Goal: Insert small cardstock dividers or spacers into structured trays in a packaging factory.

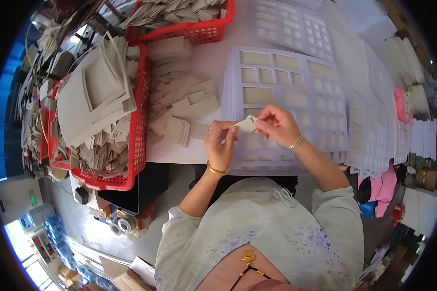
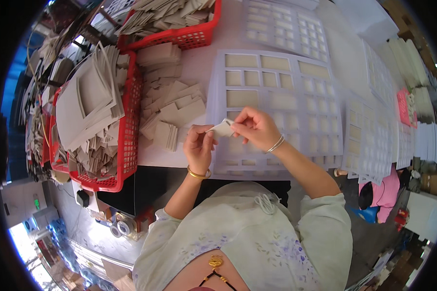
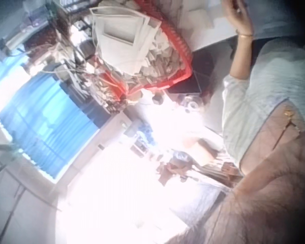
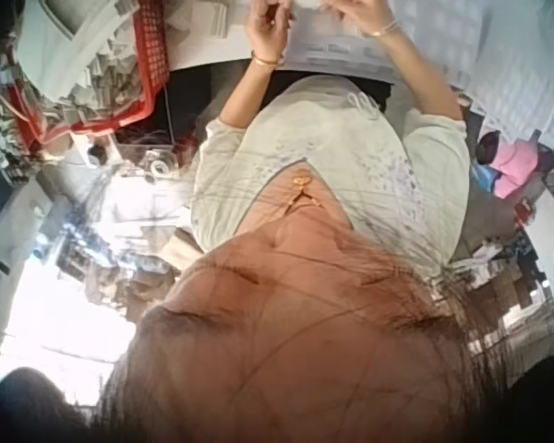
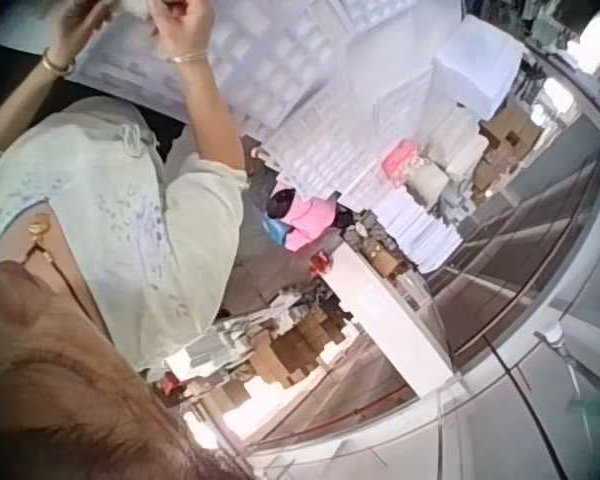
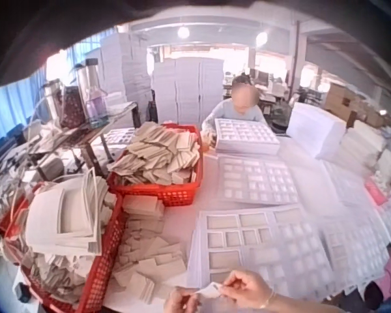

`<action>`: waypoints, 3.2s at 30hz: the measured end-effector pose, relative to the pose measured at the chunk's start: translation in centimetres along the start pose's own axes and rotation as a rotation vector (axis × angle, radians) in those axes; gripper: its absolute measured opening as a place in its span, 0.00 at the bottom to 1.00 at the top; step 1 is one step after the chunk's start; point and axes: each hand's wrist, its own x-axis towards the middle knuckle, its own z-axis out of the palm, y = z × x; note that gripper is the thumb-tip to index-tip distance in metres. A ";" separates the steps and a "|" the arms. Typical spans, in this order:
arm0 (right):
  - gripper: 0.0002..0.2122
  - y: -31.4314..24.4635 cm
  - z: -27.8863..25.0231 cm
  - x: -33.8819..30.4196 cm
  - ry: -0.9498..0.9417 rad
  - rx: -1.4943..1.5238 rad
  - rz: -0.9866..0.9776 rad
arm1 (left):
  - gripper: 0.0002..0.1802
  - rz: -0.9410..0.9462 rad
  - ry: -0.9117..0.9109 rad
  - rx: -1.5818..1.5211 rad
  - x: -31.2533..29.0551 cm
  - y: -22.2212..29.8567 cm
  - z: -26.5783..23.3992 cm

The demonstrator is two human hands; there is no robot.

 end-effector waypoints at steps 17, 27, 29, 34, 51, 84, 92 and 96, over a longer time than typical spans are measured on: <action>0.05 3.8 -3.7 -5.1 0.109 -0.386 -0.077 | 0.11 -0.017 -0.432 0.494 1.5 2.5 0.1; 0.06 4.3 -3.1 -4.2 0.133 -0.674 -0.216 | 0.07 0.088 -0.608 0.632 2.5 1.0 1.4; 0.06 4.5 -2.8 -4.3 0.149 -0.717 -0.232 | 0.06 0.135 -0.615 0.671 2.5 0.7 1.8; 0.07 4.2 -1.8 -4.5 0.191 -0.874 -0.236 | 0.05 0.151 -0.578 0.795 1.8 1.5 2.8; 0.07 3.3 -0.4 -6.7 0.209 -1.217 -0.471 | 0.13 0.447 -0.567 1.046 -1.8 1.8 0.6; 0.11 7.7 -18.4 -20.9 1.249 0.140 -0.228 | 0.44 0.104 -0.498 0.679 -2.7 -1.2 -3.0; 0.11 6.0 -16.6 -17.6 1.243 0.523 -0.211 | 0.42 0.074 -0.513 0.667 -2.8 -1.5 -3.2; 0.10 6.2 -25.4 -23.1 1.417 0.562 -0.351 | 0.42 0.051 -0.510 0.674 -2.8 -1.2 -3.0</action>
